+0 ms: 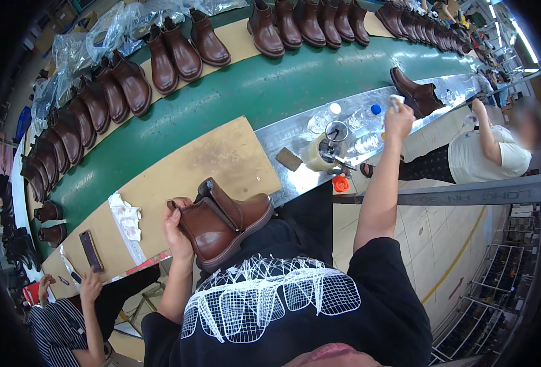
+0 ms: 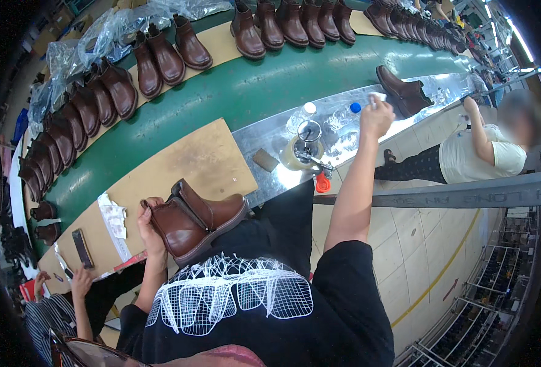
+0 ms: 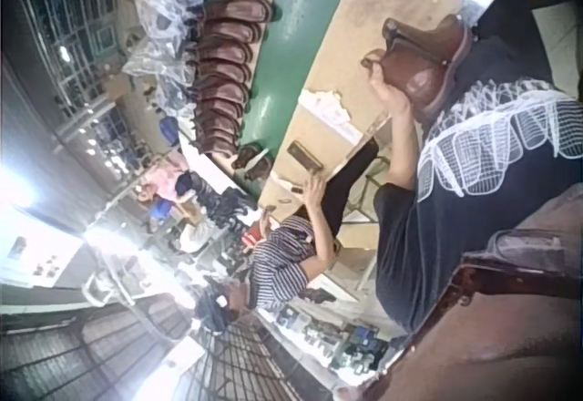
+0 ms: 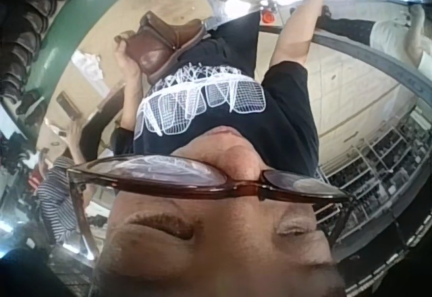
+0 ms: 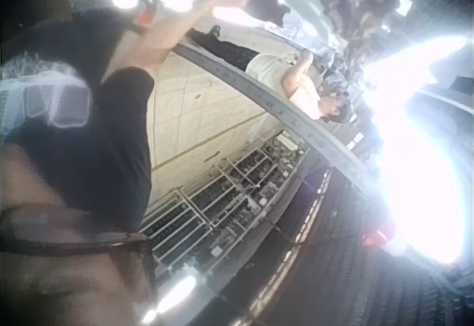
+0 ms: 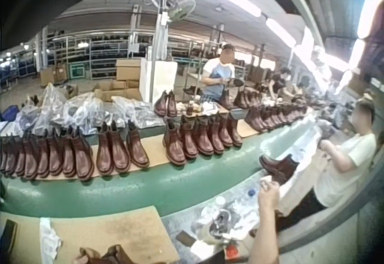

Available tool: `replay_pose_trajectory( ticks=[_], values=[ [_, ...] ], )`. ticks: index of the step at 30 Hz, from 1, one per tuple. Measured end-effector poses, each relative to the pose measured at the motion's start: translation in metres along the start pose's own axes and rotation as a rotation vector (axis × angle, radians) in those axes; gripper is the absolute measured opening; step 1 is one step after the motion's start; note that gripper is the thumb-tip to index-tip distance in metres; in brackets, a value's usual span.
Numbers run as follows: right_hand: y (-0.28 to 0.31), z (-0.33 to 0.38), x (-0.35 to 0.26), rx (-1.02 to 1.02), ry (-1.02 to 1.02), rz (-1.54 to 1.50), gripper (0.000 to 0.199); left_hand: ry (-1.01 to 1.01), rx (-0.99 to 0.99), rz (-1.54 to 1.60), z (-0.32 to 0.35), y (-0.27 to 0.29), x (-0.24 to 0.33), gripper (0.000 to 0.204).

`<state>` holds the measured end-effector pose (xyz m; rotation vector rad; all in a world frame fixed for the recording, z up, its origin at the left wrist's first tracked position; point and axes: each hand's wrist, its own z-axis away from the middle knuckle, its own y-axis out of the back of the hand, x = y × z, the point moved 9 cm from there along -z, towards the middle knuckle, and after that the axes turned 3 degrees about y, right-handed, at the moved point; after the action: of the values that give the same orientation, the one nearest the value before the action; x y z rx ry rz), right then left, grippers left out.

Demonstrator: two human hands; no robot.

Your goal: Inspecting and cleaning finished leather boots on a manufacturing conveyor line.

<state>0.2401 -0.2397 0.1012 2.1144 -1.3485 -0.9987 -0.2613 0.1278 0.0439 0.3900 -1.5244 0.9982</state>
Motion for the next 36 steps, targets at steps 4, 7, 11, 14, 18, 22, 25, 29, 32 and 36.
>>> replay_pose_trajectory(
  ticks=[4, 7, 11, 14, 18, 22, 25, 29, 32, 36],
  values=[
    [-0.059, 0.016, -0.012, -0.430, -0.035, 0.086, 0.028, 0.016, 0.038, 0.006, 0.002, 0.005, 0.000, 0.019],
    [-0.070, 0.024, -0.007, -0.384, -0.005, 0.051, 0.032, 0.005, 0.039, 0.037, 0.001, 0.003, -0.001, 0.020],
    [-0.078, 0.024, -0.004, -0.399, -0.056, 0.031, 0.039, 0.006, 0.033, 0.054, 0.000, 0.003, -0.002, 0.020],
    [-0.084, 0.024, -0.003, -0.415, -0.124, 0.012, 0.041, 0.008, 0.034, 0.061, -0.001, 0.004, -0.002, 0.021],
    [-0.089, 0.021, 0.002, -0.396, -0.150, -0.032, 0.035, 0.022, 0.076, 0.055, 0.001, 0.003, 0.000, 0.020],
    [-0.073, 0.005, 0.014, -0.147, -0.212, -0.253, 0.037, 0.030, 0.092, 0.045, 0.002, 0.007, -0.002, 0.020],
    [-0.070, -0.018, 0.016, 0.034, -0.297, -1.100, 0.040, 0.036, 0.128, 0.008, 0.002, 0.016, -0.008, 0.019],
    [-0.043, -0.014, -0.038, -0.180, -0.872, -1.666, 0.034, 0.041, 0.123, -0.078, 0.000, 0.019, -0.009, 0.022],
    [-0.038, -0.012, -0.095, -0.369, -0.921, -2.212, 0.033, 0.029, 0.076, -0.003, -0.003, 0.007, -0.006, 0.024],
    [-0.047, 0.028, -0.153, -0.640, -0.915, -2.447, 0.031, 0.032, 0.102, -0.005, 0.003, 0.011, -0.006, 0.022]
  ],
)
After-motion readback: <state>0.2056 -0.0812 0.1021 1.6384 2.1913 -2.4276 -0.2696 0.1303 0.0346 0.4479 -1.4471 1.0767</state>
